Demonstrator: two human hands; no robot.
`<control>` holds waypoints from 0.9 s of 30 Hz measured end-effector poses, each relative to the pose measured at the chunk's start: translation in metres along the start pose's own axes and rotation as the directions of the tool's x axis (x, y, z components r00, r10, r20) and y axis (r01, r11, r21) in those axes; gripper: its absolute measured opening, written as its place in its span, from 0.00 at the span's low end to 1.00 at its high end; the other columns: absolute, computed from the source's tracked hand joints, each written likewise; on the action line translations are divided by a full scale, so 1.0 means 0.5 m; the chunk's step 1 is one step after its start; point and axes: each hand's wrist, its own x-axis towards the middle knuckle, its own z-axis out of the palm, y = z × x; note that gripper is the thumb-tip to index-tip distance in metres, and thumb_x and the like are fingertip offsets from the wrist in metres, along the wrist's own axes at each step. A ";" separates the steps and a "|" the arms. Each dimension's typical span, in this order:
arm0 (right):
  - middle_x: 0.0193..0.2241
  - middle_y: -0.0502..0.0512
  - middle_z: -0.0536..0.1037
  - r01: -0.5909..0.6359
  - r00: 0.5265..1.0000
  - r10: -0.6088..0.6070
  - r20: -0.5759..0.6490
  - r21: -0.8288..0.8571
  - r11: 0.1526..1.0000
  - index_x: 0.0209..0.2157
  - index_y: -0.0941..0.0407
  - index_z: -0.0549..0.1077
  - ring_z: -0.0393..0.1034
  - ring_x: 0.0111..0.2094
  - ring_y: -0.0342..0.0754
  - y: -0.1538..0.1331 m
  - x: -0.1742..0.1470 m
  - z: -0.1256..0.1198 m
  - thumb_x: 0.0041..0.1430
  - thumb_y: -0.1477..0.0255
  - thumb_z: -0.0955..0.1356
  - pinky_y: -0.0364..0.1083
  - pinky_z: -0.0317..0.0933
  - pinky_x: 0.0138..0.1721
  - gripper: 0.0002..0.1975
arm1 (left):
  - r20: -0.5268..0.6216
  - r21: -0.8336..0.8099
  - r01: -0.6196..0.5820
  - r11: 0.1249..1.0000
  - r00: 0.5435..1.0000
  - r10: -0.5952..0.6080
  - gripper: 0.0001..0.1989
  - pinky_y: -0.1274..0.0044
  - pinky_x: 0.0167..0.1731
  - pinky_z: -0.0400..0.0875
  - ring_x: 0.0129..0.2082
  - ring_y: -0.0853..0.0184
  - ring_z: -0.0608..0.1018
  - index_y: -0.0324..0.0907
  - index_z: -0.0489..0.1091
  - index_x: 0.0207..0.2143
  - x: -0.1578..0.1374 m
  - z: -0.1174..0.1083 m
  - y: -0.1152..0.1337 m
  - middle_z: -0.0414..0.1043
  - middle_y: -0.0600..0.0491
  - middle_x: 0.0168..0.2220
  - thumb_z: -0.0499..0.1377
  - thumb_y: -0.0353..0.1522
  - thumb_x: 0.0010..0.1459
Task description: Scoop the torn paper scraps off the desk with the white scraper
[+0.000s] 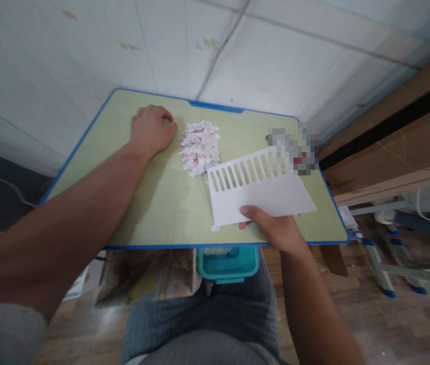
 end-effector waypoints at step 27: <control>0.19 0.55 0.82 -0.082 0.994 0.071 0.079 0.143 0.986 0.20 0.50 0.82 0.78 0.25 0.57 0.002 0.000 -0.005 0.58 0.61 0.82 0.55 0.80 0.34 0.17 | -0.028 0.029 -0.016 0.999 0.999 0.017 0.17 0.55 0.77 0.66 0.73 0.47 0.73 0.43 0.82 0.61 -0.002 -0.003 0.002 0.78 0.42 0.69 0.58 0.34 0.77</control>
